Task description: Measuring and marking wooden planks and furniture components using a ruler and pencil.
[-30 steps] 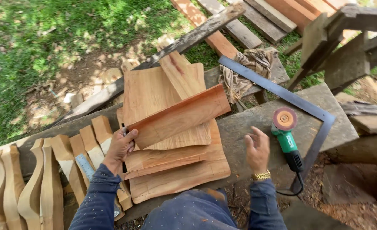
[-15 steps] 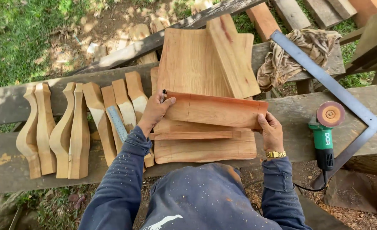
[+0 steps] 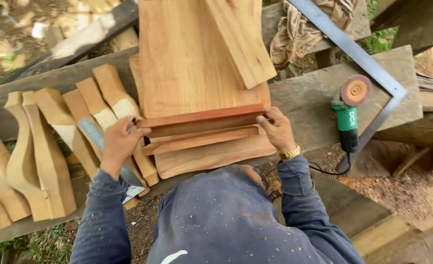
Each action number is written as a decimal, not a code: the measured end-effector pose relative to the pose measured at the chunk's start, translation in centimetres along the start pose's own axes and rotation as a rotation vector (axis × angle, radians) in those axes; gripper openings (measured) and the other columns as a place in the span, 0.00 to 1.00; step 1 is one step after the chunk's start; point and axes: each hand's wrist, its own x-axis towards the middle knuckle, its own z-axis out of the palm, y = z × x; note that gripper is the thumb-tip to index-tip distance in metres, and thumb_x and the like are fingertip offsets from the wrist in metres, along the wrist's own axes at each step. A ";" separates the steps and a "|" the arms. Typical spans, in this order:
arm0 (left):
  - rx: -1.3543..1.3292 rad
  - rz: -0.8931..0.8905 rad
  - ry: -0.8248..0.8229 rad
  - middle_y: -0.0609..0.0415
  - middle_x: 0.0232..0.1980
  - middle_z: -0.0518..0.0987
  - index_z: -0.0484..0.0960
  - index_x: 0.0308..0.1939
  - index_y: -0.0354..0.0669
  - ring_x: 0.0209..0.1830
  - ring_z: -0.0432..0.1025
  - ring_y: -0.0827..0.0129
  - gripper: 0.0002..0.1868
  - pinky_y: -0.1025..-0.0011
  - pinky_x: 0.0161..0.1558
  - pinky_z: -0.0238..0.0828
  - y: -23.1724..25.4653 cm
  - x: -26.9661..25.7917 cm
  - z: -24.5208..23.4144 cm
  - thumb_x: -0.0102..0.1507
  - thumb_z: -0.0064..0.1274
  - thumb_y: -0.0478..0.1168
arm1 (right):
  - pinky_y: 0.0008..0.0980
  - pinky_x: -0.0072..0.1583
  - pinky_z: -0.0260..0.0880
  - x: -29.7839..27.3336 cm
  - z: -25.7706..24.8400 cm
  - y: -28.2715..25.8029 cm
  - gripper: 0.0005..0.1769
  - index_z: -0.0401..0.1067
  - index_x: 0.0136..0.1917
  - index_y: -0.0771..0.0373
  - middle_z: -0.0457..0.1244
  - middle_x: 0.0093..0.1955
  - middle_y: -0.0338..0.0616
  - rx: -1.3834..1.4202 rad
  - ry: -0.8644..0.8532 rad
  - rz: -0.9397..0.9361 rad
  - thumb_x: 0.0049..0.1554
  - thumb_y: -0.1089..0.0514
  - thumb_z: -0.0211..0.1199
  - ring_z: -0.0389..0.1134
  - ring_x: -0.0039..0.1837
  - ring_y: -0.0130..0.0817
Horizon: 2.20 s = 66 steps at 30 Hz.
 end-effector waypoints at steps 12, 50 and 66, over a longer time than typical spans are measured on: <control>-0.050 0.054 0.151 0.50 0.27 0.77 0.86 0.54 0.45 0.26 0.68 0.70 0.19 0.69 0.32 0.66 -2.7 -3.4 1.6 0.60 0.67 0.43 | 0.33 0.69 0.61 -0.9 0.9 -1.7 0.27 0.67 0.72 0.66 0.62 0.68 0.44 -0.038 -0.210 0.060 0.67 0.48 0.54 0.63 0.69 0.36; -0.173 -0.218 -0.056 0.62 0.36 0.80 0.86 0.56 0.45 0.34 0.69 0.80 0.18 0.77 0.37 0.66 -1.7 -3.7 2.1 0.62 0.63 0.43 | 0.36 0.73 0.57 -2.6 1.4 2.5 0.27 0.70 0.72 0.57 0.59 0.66 0.47 0.103 -0.082 0.001 0.68 0.41 0.55 0.59 0.71 0.39; 0.012 0.146 -0.007 0.50 0.58 0.80 0.75 0.68 0.47 0.55 0.75 0.66 0.43 0.66 0.54 0.74 -0.8 -5.3 2.9 0.49 0.69 0.52 | 0.35 0.70 0.61 -2.7 1.9 0.9 0.26 0.70 0.72 0.60 0.62 0.67 0.51 0.025 -0.001 -0.011 0.69 0.43 0.53 0.62 0.69 0.40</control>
